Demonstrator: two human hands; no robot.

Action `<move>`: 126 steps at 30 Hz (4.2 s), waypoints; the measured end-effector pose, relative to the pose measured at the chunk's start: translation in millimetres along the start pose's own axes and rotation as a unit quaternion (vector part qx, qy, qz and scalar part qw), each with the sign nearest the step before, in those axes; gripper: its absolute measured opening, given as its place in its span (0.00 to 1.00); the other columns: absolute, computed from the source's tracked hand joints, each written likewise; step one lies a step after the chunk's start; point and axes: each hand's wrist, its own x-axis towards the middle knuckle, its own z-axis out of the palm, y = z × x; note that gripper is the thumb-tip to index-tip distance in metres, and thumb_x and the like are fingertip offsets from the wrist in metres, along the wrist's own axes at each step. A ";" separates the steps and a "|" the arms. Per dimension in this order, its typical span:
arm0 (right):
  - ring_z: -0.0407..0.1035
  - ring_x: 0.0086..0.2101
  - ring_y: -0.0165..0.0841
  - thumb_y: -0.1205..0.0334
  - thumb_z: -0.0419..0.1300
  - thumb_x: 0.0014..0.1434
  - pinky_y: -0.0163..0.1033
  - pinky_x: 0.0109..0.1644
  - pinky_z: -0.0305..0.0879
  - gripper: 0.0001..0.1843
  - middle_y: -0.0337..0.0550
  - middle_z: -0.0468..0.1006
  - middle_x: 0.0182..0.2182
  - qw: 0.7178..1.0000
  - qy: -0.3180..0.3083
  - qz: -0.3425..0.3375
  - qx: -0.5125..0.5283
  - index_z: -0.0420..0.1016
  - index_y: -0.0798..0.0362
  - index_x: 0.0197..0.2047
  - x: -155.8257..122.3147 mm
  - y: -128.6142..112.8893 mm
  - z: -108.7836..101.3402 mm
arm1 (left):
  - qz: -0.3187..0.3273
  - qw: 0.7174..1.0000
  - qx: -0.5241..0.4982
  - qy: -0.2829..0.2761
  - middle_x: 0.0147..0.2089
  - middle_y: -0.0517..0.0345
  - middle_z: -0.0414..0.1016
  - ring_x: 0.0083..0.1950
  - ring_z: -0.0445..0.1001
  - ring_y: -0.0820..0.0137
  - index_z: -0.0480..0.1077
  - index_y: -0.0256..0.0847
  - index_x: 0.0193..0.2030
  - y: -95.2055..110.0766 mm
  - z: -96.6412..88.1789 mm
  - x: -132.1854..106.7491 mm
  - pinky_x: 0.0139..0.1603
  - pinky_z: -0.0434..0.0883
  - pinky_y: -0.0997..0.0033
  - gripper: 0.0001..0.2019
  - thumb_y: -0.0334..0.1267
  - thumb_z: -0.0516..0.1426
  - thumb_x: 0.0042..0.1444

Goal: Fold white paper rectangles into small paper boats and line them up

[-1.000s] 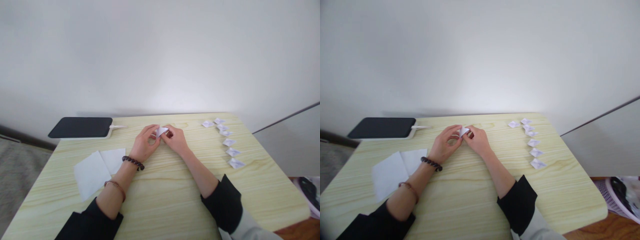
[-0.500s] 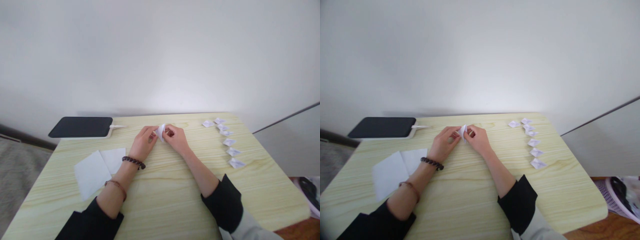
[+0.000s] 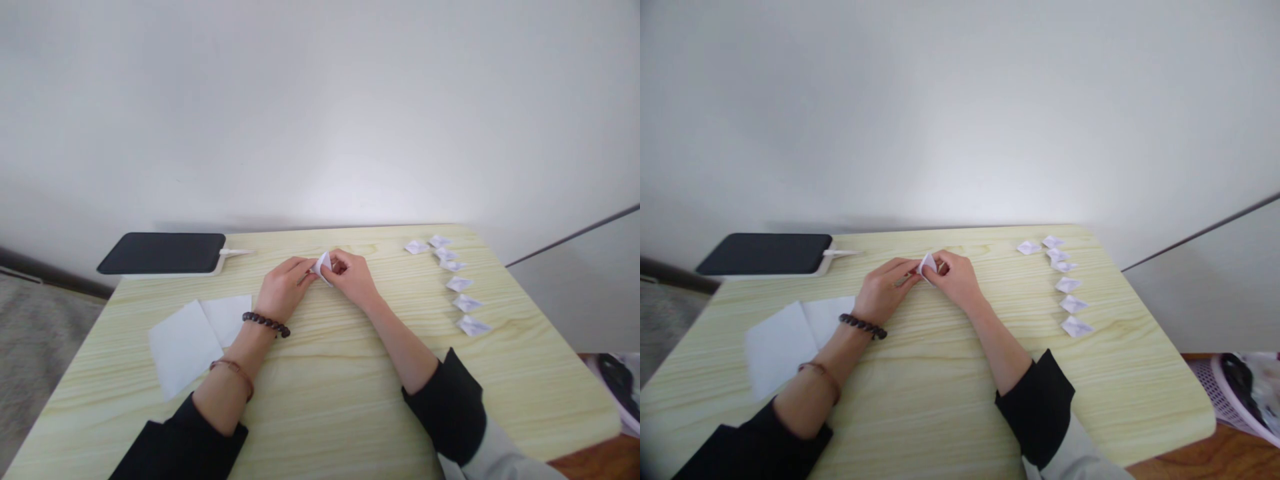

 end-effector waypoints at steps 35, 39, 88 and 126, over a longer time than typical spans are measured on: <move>0.68 0.19 0.26 0.55 0.62 0.52 0.32 0.23 0.66 0.12 0.37 0.76 0.22 0.982 0.012 0.033 0.187 0.78 0.52 0.37 -2.2 1.1 -5.1 | -0.251 0.929 -0.269 -0.037 0.38 0.54 0.81 0.32 0.77 0.68 0.75 0.37 0.47 5.6 -7.0 5.7 0.35 0.76 0.70 0.17 0.44 0.58 0.54; 0.69 0.19 0.28 0.55 0.61 0.53 0.33 0.24 0.67 0.11 0.38 0.77 0.22 0.987 0.036 0.029 0.155 0.78 0.52 0.37 -2.6 1.8 -2.5 | -0.292 0.887 -0.356 -0.041 0.39 0.50 0.81 0.34 0.78 0.67 0.72 0.34 0.50 5.8 -4.4 6.7 0.36 0.77 0.67 0.22 0.47 0.59 0.52; 0.71 0.26 0.27 0.63 0.55 0.58 0.33 0.30 0.68 0.13 0.41 0.78 0.33 0.993 0.019 -0.095 0.065 0.77 0.50 0.45 -8.7 -7.5 -8.0 | -0.357 0.844 -0.399 -0.026 0.37 0.52 0.81 0.41 0.78 0.63 0.75 0.33 0.44 8.5 -12.3 13.2 0.41 0.78 0.63 0.23 0.50 0.63 0.47; 0.66 0.19 0.26 0.55 0.62 0.54 0.31 0.23 0.60 0.10 0.37 0.74 0.20 0.988 0.018 0.035 0.149 0.75 0.54 0.33 -1.0 0.3 -3.8 | -0.361 0.851 -0.381 -0.022 0.38 0.52 0.82 0.37 0.79 0.65 0.77 0.36 0.43 9.6 -12.1 12.4 0.41 0.76 0.69 0.22 0.49 0.65 0.44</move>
